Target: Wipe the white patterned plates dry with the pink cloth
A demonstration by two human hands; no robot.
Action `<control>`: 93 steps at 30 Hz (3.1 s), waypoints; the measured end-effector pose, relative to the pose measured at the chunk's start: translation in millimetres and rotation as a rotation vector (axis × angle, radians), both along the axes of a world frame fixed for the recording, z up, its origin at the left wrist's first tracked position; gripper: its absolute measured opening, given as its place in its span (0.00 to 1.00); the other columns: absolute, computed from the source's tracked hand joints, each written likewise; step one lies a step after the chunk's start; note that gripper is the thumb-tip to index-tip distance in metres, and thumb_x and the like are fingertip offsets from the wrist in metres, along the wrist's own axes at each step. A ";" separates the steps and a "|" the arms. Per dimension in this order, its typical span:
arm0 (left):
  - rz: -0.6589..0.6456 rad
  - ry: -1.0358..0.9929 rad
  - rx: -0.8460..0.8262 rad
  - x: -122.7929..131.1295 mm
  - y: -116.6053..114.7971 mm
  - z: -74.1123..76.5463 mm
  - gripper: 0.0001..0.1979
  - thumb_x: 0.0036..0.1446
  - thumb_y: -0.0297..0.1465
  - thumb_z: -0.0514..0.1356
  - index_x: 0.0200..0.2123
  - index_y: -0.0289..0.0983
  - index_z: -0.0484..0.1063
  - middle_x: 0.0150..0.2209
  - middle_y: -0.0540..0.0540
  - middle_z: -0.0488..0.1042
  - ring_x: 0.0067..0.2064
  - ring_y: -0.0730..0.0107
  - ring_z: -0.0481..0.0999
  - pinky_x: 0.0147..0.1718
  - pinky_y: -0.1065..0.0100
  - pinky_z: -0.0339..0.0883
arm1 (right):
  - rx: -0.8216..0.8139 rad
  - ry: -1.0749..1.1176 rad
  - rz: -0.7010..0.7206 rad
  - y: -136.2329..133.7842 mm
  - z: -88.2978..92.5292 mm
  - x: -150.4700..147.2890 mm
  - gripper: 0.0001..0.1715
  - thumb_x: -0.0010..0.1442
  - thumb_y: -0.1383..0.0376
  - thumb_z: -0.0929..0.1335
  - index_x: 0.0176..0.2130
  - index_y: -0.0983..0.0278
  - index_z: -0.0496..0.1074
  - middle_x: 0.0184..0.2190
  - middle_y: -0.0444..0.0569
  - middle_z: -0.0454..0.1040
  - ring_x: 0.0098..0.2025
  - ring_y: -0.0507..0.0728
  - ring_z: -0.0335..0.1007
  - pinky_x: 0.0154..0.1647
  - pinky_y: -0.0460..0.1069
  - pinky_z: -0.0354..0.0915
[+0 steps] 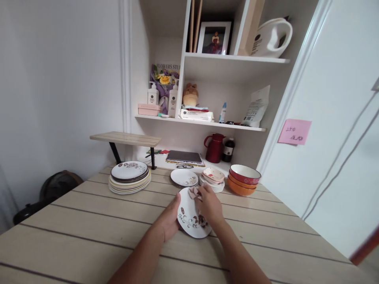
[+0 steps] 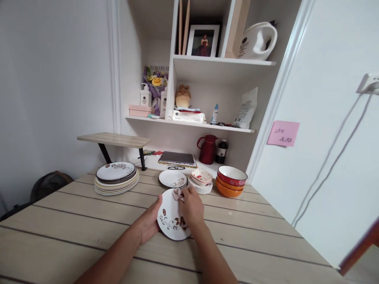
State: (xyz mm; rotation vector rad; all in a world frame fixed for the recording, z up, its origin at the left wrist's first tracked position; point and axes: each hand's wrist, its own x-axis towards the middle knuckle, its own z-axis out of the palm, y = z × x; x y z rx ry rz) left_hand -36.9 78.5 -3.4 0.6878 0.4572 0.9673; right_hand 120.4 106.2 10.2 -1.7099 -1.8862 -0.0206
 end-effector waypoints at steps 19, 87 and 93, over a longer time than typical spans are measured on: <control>0.046 0.008 -0.085 -0.8 5.7 -6.1 0.34 0.57 0.49 0.54 0.60 0.32 0.63 0.53 0.32 0.73 0.55 0.51 0.72 0.55 0.52 0.61 | -0.542 -0.059 0.457 -33.6 24.6 40.3 0.07 0.48 0.66 0.69 0.32 0.60 0.74 0.35 0.45 0.76 0.38 0.57 0.69 0.36 0.47 0.59; 0.161 0.136 -0.097 1.8 3.0 4.3 0.29 0.57 0.38 0.61 0.60 0.37 0.62 0.51 0.34 0.76 0.50 0.52 0.76 0.50 0.54 0.67 | -0.029 1.386 0.620 -21.4 23.4 10.6 0.13 0.49 0.64 0.71 0.32 0.60 0.63 0.55 0.47 0.68 0.44 0.57 0.69 0.43 0.51 0.64; 0.187 0.074 -0.074 4.9 0.8 6.0 0.29 0.57 0.35 0.61 0.61 0.38 0.62 0.52 0.37 0.75 0.50 0.54 0.76 0.49 0.57 0.68 | -0.255 1.310 0.730 -23.1 9.4 -4.6 0.17 0.48 0.63 0.73 0.37 0.59 0.65 0.53 0.49 0.71 0.51 0.60 0.67 0.49 0.55 0.64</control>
